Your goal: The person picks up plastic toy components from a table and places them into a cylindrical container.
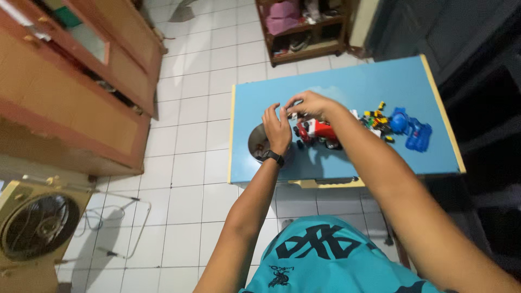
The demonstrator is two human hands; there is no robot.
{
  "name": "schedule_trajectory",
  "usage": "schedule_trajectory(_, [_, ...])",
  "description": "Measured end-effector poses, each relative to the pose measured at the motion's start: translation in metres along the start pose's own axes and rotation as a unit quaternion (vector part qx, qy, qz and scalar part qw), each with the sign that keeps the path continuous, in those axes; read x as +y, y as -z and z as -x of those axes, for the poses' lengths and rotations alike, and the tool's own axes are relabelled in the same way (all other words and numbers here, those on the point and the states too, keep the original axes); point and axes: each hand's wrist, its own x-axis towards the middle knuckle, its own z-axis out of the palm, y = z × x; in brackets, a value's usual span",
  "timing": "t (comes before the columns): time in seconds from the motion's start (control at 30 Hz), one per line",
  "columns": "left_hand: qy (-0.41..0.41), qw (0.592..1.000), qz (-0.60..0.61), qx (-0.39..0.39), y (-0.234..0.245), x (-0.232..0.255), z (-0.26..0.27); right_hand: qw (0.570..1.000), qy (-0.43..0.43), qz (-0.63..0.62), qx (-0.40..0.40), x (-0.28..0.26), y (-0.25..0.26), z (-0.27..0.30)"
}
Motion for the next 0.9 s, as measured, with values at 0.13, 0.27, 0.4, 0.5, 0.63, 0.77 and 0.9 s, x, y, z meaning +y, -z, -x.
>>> schedule_trajectory(0.13, [-0.028,0.999,0.018,-0.019,-0.026,0.019,0.001,0.998,-0.008,-0.032,0.045,0.02,0.058,0.021])
schedule_trajectory(0.27, [-0.041,0.997,0.032,-0.058,-0.049,0.033,0.005,0.987,-0.021,-0.018,0.156,0.06,0.112,0.037])
schedule_trajectory(0.4, [-0.048,0.995,0.038,-0.085,-0.07,0.04,0.015,0.968,-0.068,-0.026,0.239,0.108,0.137,0.044])
schedule_trajectory(0.5, [-0.043,0.993,0.03,-0.108,-0.081,0.04,0.021,0.961,-0.073,0.016,0.265,0.134,0.141,0.045])
schedule_trajectory(0.63, [-0.045,0.99,0.024,-0.129,-0.096,0.03,0.028,0.952,-0.084,0.088,0.282,0.155,0.139,0.03])
schedule_trajectory(0.77, [-0.024,0.991,0.004,-0.134,-0.105,0.016,0.036,0.915,-0.022,0.28,0.29,0.181,0.142,-0.005])
schedule_trajectory(0.9, [-0.031,0.991,-0.005,-0.133,-0.113,-0.007,0.045,0.883,0.037,0.367,0.29,0.195,0.133,-0.025])
